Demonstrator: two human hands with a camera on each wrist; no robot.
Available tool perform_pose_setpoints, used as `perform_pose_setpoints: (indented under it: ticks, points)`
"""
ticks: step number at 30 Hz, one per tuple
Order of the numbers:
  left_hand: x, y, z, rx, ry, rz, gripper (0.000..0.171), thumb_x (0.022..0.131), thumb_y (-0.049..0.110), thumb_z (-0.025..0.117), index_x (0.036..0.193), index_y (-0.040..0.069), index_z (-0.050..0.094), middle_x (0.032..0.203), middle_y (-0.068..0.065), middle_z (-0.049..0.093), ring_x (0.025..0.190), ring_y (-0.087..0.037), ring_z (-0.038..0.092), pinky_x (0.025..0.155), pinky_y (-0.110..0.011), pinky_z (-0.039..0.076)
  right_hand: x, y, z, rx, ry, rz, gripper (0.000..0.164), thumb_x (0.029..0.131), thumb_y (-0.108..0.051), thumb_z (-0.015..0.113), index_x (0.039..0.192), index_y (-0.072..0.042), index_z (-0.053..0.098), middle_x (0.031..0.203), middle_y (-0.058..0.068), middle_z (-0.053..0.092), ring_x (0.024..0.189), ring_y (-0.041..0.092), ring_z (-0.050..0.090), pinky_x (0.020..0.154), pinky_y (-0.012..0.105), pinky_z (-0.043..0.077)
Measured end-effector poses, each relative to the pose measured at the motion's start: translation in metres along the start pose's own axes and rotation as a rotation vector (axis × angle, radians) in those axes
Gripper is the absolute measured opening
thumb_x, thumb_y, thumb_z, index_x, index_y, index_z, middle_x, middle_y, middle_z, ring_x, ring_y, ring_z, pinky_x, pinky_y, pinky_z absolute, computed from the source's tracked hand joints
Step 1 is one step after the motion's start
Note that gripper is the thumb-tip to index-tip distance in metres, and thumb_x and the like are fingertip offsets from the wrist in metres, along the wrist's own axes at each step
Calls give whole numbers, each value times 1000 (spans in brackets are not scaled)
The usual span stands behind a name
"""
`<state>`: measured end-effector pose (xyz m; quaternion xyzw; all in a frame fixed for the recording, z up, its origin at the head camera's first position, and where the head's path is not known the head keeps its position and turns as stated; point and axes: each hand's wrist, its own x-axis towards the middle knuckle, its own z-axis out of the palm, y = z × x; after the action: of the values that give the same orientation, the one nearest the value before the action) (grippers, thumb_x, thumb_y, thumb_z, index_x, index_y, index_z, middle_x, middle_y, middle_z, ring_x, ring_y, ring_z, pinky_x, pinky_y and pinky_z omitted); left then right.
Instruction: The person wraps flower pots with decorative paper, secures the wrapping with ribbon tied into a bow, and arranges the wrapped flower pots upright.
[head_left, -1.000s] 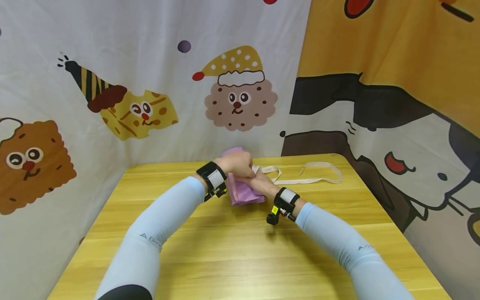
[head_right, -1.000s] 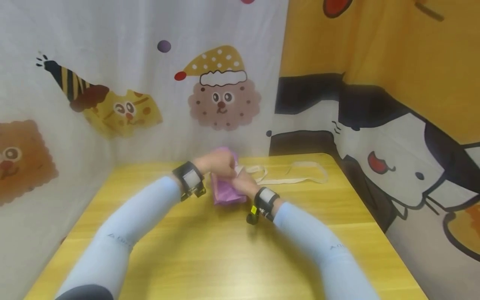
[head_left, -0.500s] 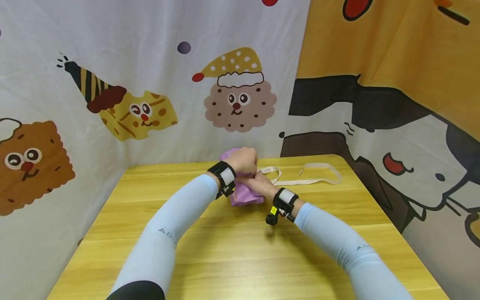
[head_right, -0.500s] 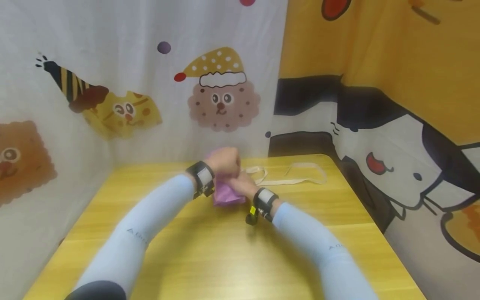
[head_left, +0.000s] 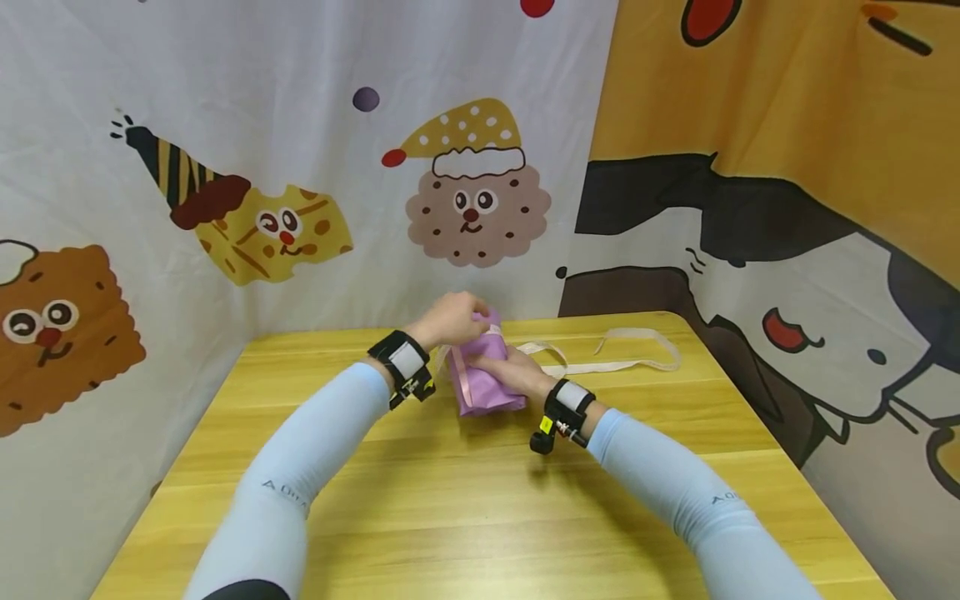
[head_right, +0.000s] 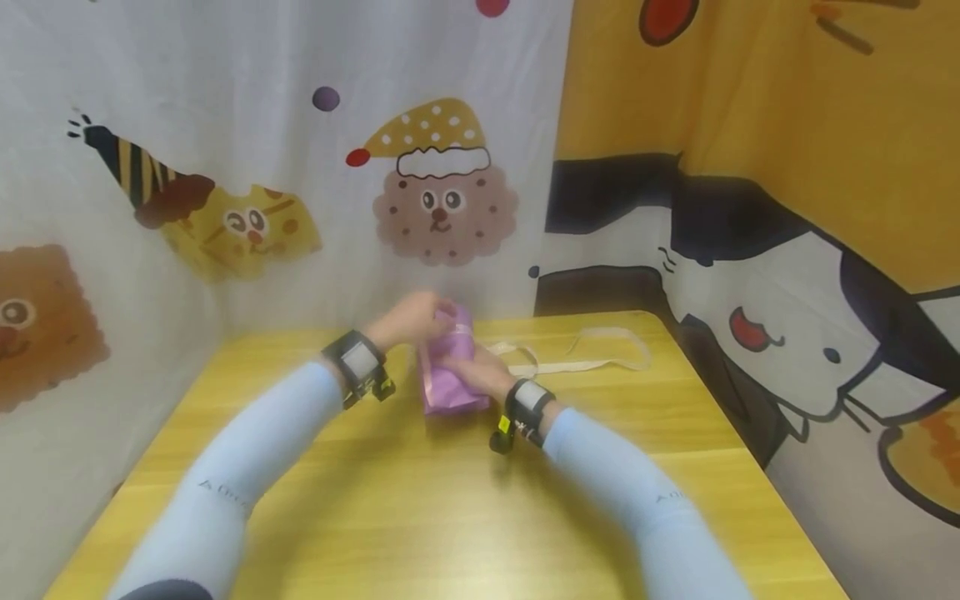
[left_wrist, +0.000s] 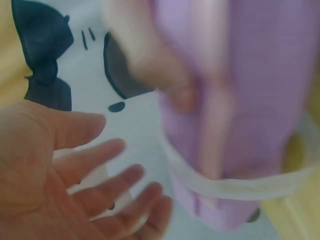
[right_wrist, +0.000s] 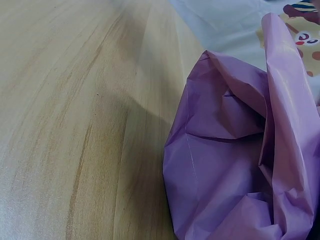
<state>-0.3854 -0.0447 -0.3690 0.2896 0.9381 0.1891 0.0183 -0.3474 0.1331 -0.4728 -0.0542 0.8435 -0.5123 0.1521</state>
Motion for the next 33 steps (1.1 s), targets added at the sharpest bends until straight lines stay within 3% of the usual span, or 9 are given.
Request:
perform_pose_setpoints:
  ticks: [6,8,11,14,17,21,27,30,33]
  points:
    - [-31,-6,17,-69,-60,-30,38,109,33,69,127,2,82,111,-12,85,82,-20,74,72,-30,60,-2,-4,-3,50,-29,-7,76,101,-66,71,149,-9,58,121,12,83,93,18,81,81,29,65]
    - [-34,-7,23,-119,-50,-41,36,112,33,65,118,2,83,96,-9,82,68,-15,65,61,-26,53,-2,-5,-4,52,-35,-14,75,102,-63,71,150,-6,57,123,13,82,94,18,80,81,29,65]
    - [-36,-8,30,-137,-3,-40,38,114,35,60,108,5,82,84,-4,75,65,-11,59,58,-23,46,-1,-5,-5,22,-37,-22,76,103,-62,71,151,-5,56,126,15,81,97,21,81,84,30,65]
    - [-38,-10,35,-123,6,-11,39,115,38,58,111,6,80,88,-7,75,74,-18,66,65,-29,53,-1,-3,-4,-30,-14,-19,80,103,-61,70,154,-1,53,131,19,78,105,26,80,90,33,65]
    - [-42,-13,40,-85,-24,34,53,111,50,62,131,2,76,115,-16,80,101,-29,76,87,-41,64,-1,-2,-4,-47,0,-38,77,105,-54,68,157,1,52,140,23,73,112,28,76,97,34,62]
    - [-50,-14,45,-44,-37,93,79,106,60,71,153,-3,63,151,-29,67,136,-42,69,118,-54,58,-1,-3,-5,14,-56,-83,64,109,-50,64,152,-3,60,133,19,78,102,20,77,90,29,63]
    - [-55,-12,52,20,47,134,62,111,44,69,151,-3,66,152,-31,66,140,-46,66,122,-59,55,6,6,-14,42,-136,-21,74,106,-67,62,153,-10,58,112,5,81,86,11,75,76,24,59]
    - [-55,-11,53,55,53,108,60,112,43,67,152,-2,66,153,-29,66,143,-45,66,124,-58,53,5,13,-32,6,-194,46,81,107,-77,51,158,-15,56,111,6,79,85,15,74,70,28,57]
    - [-54,-10,52,64,38,77,61,112,44,66,153,-1,65,156,-26,66,145,-44,65,126,-56,52,3,19,-56,-101,-169,109,79,110,-75,43,158,-13,59,103,9,78,76,18,70,63,30,53]
